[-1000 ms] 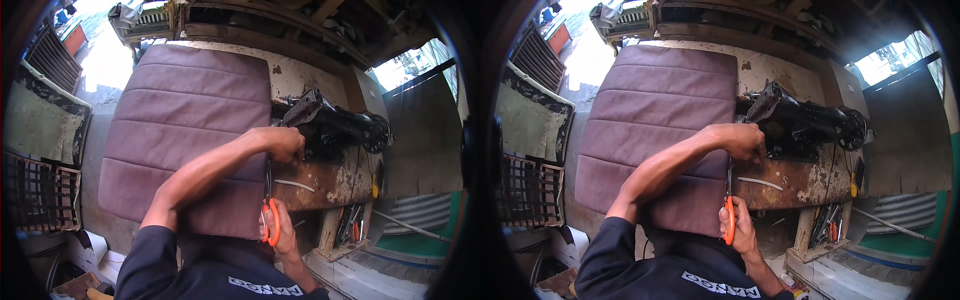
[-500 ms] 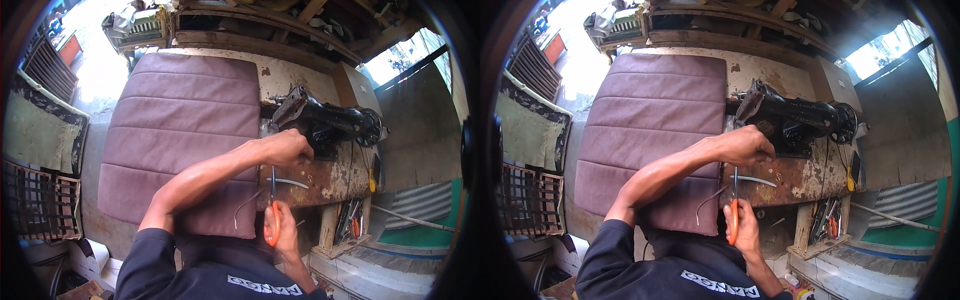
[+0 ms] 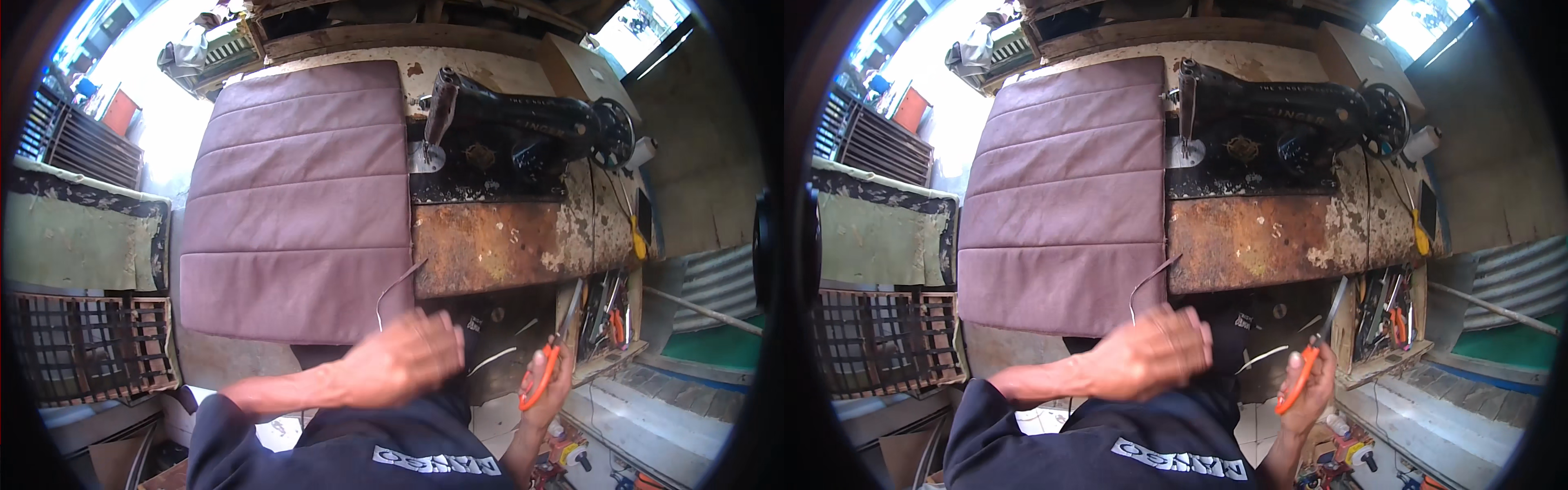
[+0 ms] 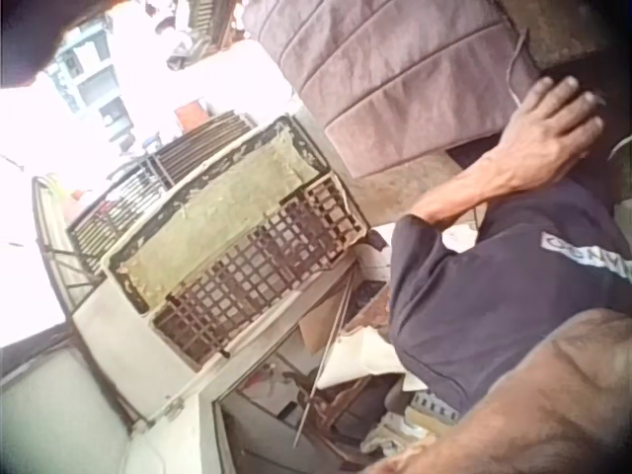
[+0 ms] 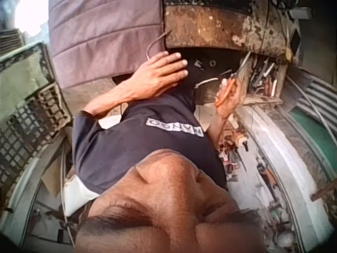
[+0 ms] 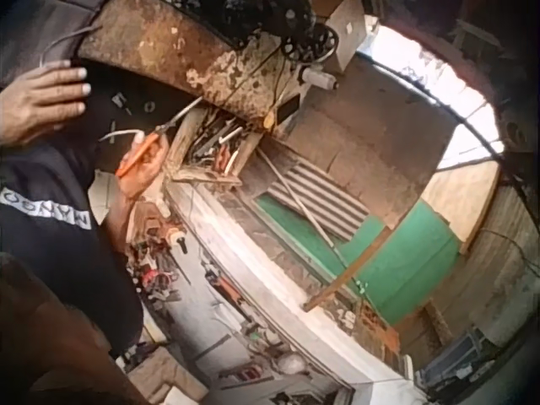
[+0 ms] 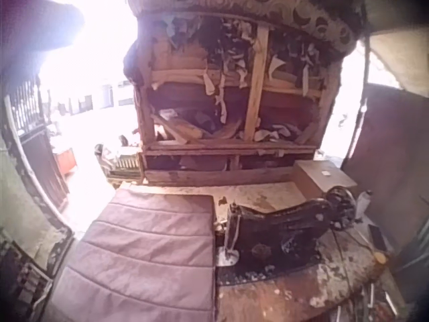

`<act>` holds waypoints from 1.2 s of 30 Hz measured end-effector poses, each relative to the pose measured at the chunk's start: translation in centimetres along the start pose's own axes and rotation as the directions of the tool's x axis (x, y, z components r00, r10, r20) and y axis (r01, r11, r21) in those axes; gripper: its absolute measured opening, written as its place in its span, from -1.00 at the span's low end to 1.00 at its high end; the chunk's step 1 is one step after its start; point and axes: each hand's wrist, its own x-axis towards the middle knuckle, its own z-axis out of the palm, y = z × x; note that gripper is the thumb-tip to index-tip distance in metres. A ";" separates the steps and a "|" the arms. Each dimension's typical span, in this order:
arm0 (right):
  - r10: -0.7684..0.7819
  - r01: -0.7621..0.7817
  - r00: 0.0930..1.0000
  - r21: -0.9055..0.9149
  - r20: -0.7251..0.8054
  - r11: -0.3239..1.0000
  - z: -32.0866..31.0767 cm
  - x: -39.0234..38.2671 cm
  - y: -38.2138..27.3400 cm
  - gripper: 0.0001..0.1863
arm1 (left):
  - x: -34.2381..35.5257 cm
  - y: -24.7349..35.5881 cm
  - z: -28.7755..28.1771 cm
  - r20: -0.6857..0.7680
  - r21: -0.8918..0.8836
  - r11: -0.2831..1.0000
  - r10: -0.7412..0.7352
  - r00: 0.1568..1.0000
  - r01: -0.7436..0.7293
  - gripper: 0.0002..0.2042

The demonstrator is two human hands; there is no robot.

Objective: The person stitches together segments of brown fabric using a sewing machine, trims the excess fabric with scissors, and then aligns the fabric over a piece of white padding.

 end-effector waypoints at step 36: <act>0.188 -0.086 0.694 -0.180 0.695 0.980 8.4 -4.7 5.8 -0.45 | -0.6 -3.7 9.6 -0.113 -0.993 0.114 -0.955 0.273 -0.013 -0.89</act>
